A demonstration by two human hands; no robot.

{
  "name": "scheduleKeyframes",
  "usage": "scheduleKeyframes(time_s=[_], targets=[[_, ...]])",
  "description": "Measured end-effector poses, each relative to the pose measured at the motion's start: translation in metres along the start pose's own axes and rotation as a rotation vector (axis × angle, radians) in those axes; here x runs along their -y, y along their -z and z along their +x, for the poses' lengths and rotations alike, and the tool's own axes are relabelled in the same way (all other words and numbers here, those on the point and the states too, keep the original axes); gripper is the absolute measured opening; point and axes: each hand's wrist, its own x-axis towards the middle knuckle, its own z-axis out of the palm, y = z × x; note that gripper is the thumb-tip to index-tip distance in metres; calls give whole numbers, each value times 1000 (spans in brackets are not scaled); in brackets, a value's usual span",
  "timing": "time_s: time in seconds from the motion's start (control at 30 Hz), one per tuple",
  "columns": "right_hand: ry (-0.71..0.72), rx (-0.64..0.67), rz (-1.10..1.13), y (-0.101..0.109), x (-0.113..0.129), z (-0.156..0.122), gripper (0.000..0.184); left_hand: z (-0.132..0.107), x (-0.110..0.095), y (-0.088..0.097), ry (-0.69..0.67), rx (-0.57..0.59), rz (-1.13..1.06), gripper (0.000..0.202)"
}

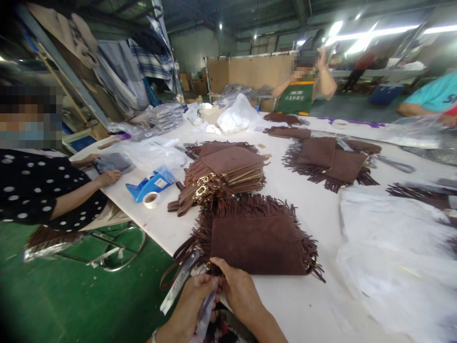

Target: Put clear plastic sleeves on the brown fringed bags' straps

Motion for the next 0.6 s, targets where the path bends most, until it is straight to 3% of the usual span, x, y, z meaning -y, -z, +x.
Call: scheduleKeyframes(time_s=[0.13,0.33,0.6], targets=[[-46,-36,-13,-6,-6,-4,40,-4,0,-7,-14,-84,-42,32],[66,-78,65,-18,-21,-14,41,-1,5,-12,-29,-99,-140,26],[82,-79,-247,-16,-14,-10,45,3,11,-13,-81,-177,-87,16]])
